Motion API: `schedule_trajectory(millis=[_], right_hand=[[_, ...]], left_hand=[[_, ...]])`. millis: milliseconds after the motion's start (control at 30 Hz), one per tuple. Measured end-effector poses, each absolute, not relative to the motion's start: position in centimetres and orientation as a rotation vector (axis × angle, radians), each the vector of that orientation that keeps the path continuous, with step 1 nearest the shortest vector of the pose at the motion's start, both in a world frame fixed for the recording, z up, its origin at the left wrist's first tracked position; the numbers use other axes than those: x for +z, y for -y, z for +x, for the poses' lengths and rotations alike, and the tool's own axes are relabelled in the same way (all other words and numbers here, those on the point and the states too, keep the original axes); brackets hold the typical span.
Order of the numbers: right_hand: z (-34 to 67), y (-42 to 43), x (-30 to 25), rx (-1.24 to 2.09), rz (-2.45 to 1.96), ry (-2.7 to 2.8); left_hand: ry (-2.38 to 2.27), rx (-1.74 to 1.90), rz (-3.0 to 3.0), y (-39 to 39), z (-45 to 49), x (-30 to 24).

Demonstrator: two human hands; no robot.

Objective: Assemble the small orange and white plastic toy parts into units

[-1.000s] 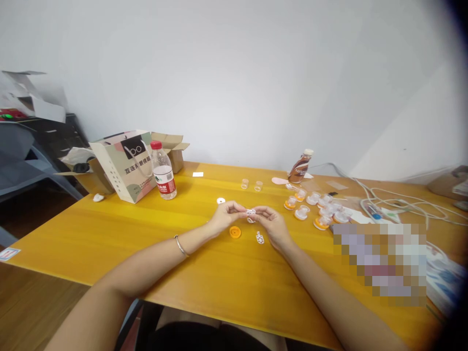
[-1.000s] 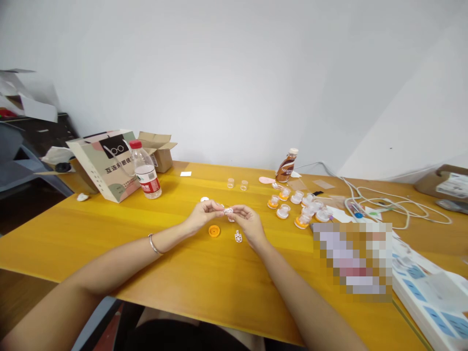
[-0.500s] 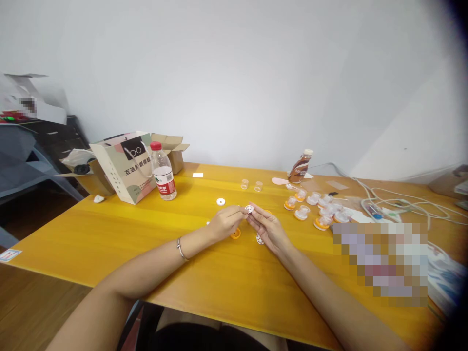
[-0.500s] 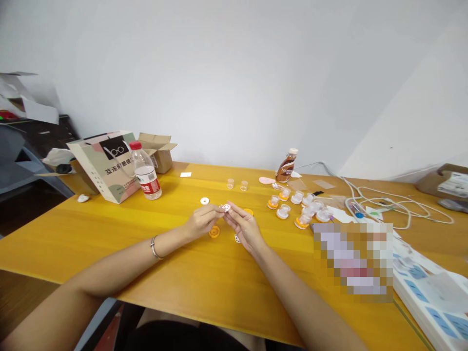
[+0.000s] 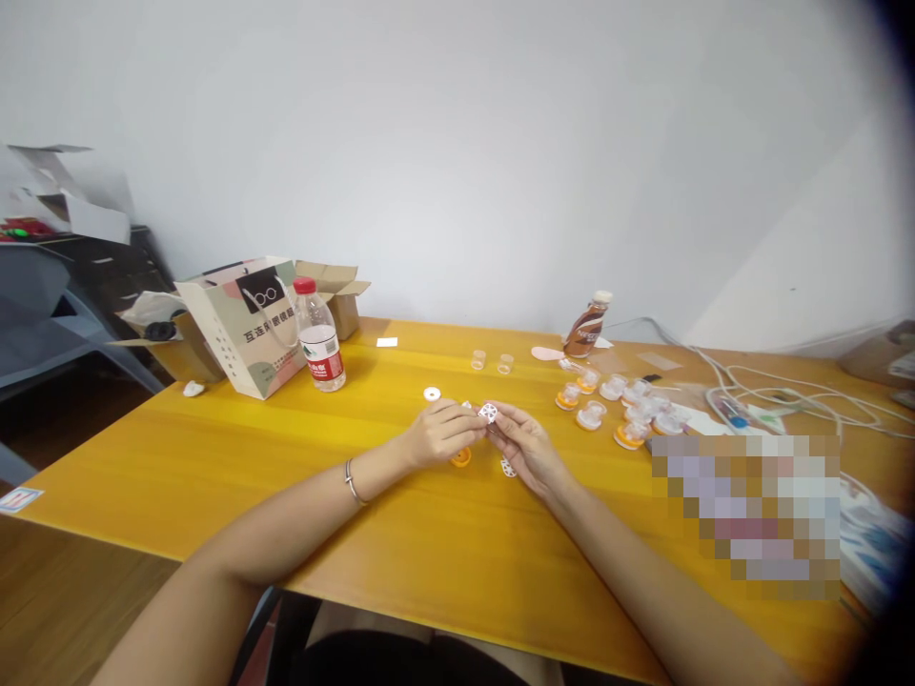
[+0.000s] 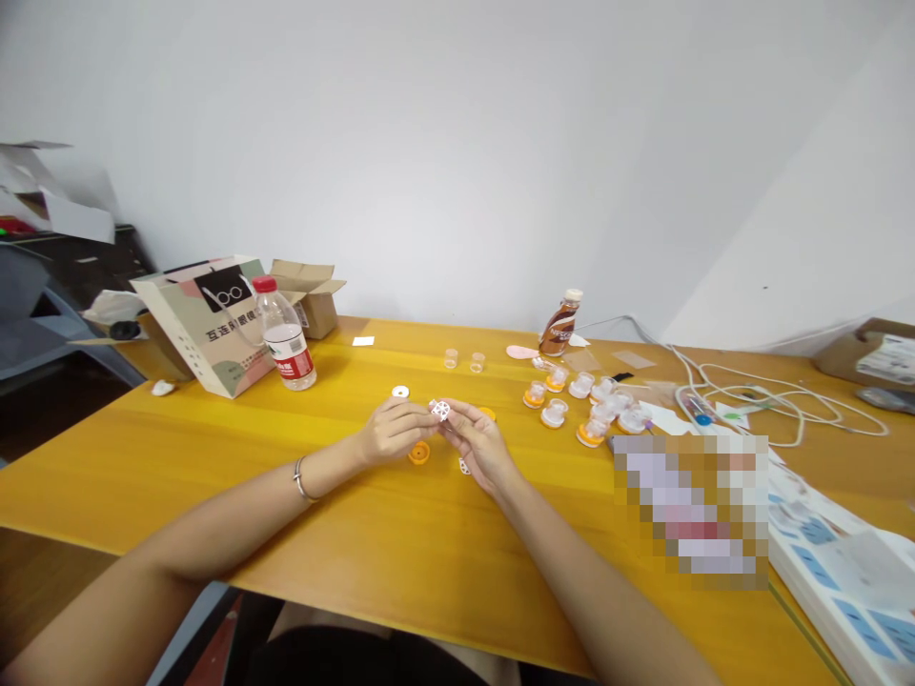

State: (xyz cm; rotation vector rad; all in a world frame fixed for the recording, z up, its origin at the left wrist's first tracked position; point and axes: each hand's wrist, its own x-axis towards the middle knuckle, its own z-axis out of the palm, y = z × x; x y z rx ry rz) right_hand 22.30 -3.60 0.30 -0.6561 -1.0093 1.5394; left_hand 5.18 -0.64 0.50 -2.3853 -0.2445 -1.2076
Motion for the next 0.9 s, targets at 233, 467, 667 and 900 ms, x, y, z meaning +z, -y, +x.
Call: schedule_trajectory(millis=[233,467,667,900], right_hand=[[21.8,4.0,0.5,1.520,-0.701,1.005],[22.0,3.4,0.3,1.385,-0.785,0.951],[23.9,2.2,0.6,1.167,-0.832,0.849],[24.1,1.9,0.2,1.176,-0.889,0.866]], left_hand=[[0.267,-1.106,-2.404,0.9,5.0,0.7],[0.429,-1.008,-2.622,1.4,5.6,0.6],[0.585,-1.027,-2.677,1.0,5.9,0.4],[0.788,-0.683,-2.920,-0.7,6.5,0.7]])
